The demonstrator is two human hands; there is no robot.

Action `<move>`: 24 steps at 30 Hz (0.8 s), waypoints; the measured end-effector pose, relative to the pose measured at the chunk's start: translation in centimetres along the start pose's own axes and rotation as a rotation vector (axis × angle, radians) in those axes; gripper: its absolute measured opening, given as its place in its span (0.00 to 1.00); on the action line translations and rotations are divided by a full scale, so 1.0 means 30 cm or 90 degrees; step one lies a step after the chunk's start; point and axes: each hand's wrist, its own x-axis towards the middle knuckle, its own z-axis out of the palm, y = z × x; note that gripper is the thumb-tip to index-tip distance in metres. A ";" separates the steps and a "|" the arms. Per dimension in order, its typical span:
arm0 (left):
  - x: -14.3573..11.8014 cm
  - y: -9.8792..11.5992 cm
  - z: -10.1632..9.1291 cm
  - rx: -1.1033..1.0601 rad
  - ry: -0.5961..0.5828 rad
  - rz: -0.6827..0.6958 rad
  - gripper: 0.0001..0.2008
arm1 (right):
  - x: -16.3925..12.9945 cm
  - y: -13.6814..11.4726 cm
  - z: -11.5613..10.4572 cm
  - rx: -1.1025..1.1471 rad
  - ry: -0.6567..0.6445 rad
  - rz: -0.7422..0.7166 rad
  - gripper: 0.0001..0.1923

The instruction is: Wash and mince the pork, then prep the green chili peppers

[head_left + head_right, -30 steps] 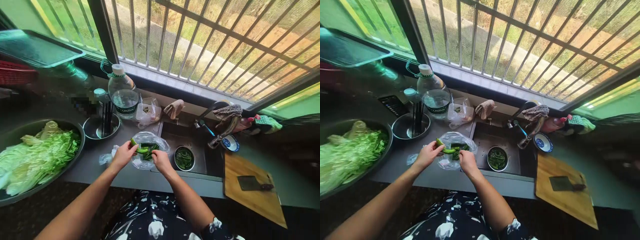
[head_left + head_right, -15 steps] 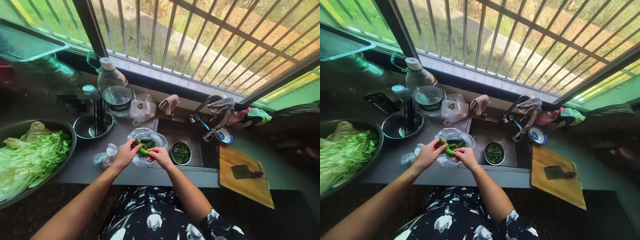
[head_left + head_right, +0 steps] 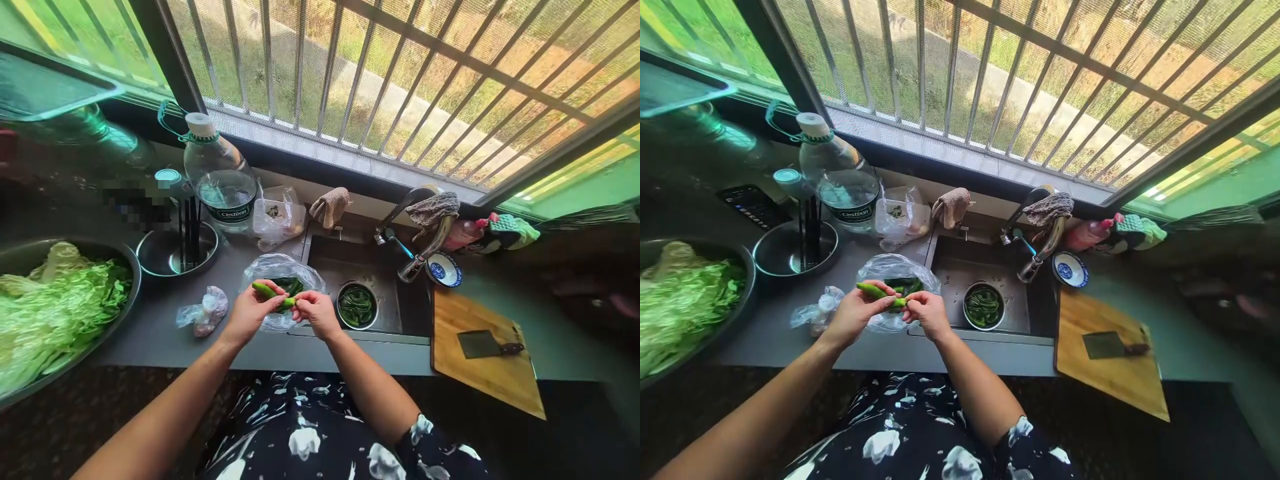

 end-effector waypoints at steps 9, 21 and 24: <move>-0.051 0.032 -0.023 0.158 0.009 0.065 0.15 | -0.025 -0.042 0.010 -0.103 -0.071 -0.005 0.14; -0.060 0.060 -0.044 0.195 0.040 0.114 0.12 | -0.001 -0.033 0.074 -0.110 -0.001 -0.051 0.04; -0.049 0.034 -0.058 0.141 0.051 0.112 0.13 | 0.019 -0.012 0.086 -0.058 -0.001 -0.039 0.03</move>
